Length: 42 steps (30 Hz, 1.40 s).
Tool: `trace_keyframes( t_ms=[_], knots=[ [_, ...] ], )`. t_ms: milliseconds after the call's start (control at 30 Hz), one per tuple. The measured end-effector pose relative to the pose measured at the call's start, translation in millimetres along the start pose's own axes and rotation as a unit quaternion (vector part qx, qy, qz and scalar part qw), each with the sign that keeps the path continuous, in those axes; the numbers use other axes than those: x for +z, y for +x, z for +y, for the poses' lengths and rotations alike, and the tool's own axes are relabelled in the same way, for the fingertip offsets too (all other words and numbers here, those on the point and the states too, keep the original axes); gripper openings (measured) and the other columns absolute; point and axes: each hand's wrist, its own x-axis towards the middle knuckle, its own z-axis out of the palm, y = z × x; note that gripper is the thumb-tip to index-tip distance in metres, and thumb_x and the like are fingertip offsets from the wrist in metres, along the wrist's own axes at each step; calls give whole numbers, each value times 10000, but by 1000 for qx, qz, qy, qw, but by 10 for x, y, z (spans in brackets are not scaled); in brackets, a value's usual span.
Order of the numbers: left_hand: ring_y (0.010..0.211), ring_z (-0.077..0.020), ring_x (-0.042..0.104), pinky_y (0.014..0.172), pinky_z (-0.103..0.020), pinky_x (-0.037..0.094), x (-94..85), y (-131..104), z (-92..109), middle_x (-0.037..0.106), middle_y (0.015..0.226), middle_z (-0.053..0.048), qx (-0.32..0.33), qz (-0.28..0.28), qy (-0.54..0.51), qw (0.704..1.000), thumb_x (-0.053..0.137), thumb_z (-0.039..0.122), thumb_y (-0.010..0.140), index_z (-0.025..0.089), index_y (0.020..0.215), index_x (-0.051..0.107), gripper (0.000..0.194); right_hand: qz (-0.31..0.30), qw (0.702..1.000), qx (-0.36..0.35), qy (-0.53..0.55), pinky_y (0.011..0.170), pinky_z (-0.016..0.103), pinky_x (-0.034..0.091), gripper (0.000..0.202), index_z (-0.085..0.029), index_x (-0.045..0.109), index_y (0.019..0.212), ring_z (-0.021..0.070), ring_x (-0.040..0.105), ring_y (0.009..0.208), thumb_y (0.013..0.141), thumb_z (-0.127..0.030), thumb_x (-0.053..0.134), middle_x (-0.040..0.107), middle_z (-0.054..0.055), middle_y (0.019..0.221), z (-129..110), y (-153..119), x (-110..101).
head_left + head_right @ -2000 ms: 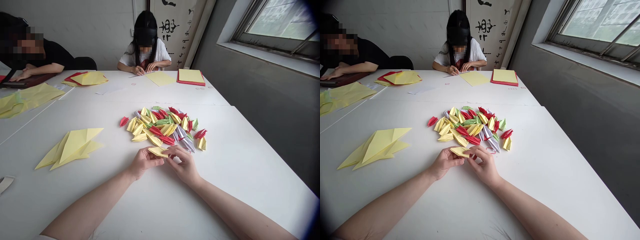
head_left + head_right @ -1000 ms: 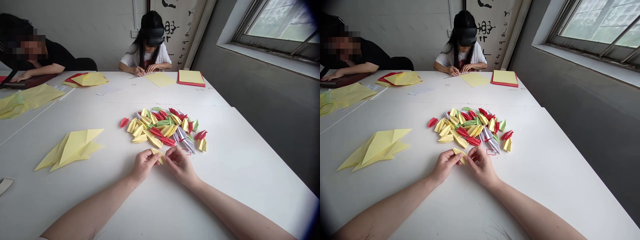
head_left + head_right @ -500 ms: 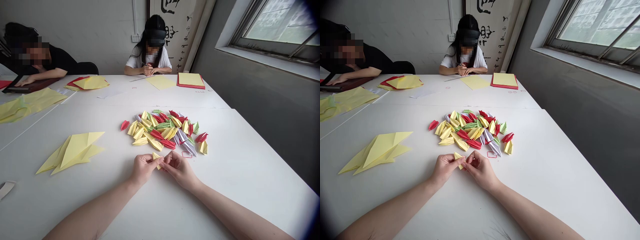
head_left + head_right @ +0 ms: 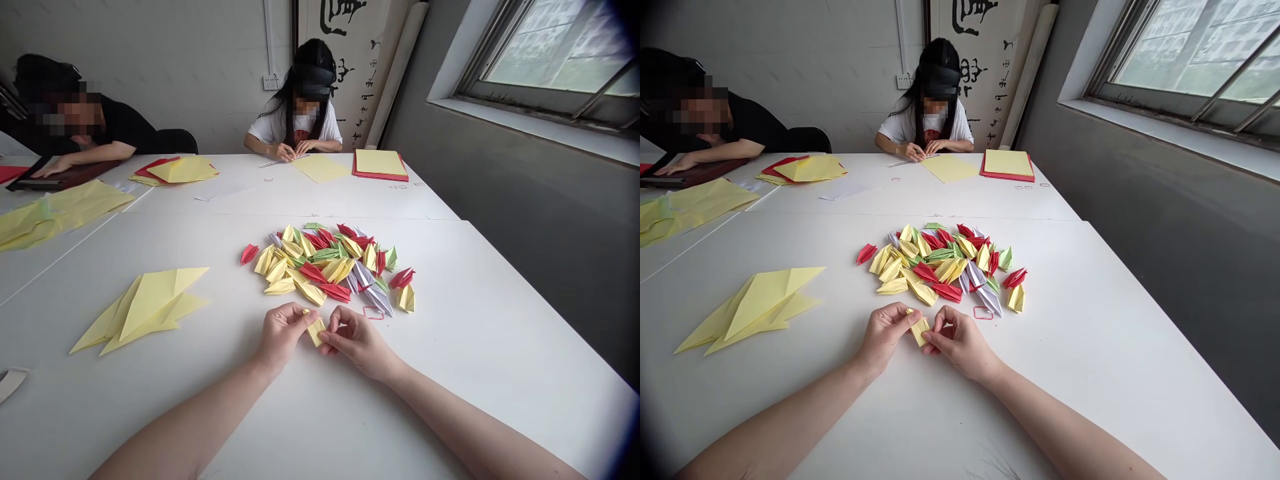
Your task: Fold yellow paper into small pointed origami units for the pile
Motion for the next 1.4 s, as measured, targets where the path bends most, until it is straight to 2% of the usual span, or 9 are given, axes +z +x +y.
trace_keyframes(
  t_ms=[267, 400, 533, 633, 733, 900, 1100, 1267, 1400],
  knots=[
    [649, -172, 624, 651, -297, 515, -22, 2, 33, 672, 662, -46, -2, -21, 7, 1000, 524, 488, 854, 127, 752, 676, 404, 9, 1000, 2, 1, 638, 280, 502, 371, -193, 439, 719, 147, 656, 658, 732, -414, 736, 661, 4, 649, -32, -8, 2],
    [718, -184, 652, 713, -314, 520, 28, -36, 15, 694, 759, -40, 11, -76, 21, 997, 699, 382, 750, 146, 877, 648, 273, 46, 997, -45, 38, 636, 276, 509, 371, -192, 442, 705, 137, 644, 649, 723, -400, 749, 626, -20, 654, -5, 25, -18],
    [666, -172, 643, 680, -298, 502, 48, -39, -30, 683, 687, -41, 18, -79, 36, 996, 710, 347, 742, 139, 726, 620, 228, 53, 995, -72, 54, 614, 257, 494, 340, -189, 465, 721, 113, 605, 627, 738, -382, 743, 596, -28, 662, 11, 43, -34],
    [604, -140, 586, 614, -258, 451, -2, -2, -34, 634, 612, -24, 14, -79, 60, 995, 662, 367, 778, 134, 667, 613, 263, 34, 995, -71, 67, 619, 255, 486, 305, -187, 523, 842, 111, 591, 648, 733, -353, 754, 600, -19, 721, 15, 41, -44],
    [616, -124, 547, 626, -247, 429, -56, 25, 0, 596, 628, -6, 2, -109, 61, 992, 627, 370, 800, 137, 691, 609, 258, 6, 994, -71, 78, 633, 257, 484, 329, -186, 554, 941, 110, 579, 660, 729, -326, 762, 590, -19, 744, 12, 42, -50],
    [638, -116, 482, 610, -227, 391, -26, -39, 48, 522, 662, 16, 10, -170, 77, 982, 497, 382, 881, 167, 720, 516, 270, -63, 993, -88, 48, 652, 273, 480, 247, -175, 552, 895, 140, 595, 741, 790, -342, 702, 610, 18, 811, 31, 41, -24],
    [563, -96, 278, 529, -231, 260, 57, -91, 4, 293, 602, 57, 68, -104, 160, 979, 405, 414, 923, 200, 655, 321, 353, -23, 994, -90, -54, 638, 281, 465, 292, -173, 522, 855, 146, 557, 717, 779, -391, 701, 586, 19, 793, 122, 5, 13],
    [576, -99, 271, 539, -245, 251, 29, -69, -2, 282, 615, 52, 54, -142, 150, 977, 371, 432, 933, 200, 653, 308, 369, -51, 992, -92, -63, 623, 270, 453, 329, -175, 526, 836, 144, 544, 702, 752, -433, 713, 584, 17, 784, 107, -24, 16],
    [553, -90, 236, 508, -239, 228, 31, -97, -25, 242, 590, 59, 87, -119, 164, 975, 413, 425, 918, 202, 627, 268, 395, -39, 992, -91, -78, 613, 265, 452, 343, -160, 557, 821, 144, 544, 687, 766, -474, 684, 594, 17, 750, 61, -31, 27]
  ],
)
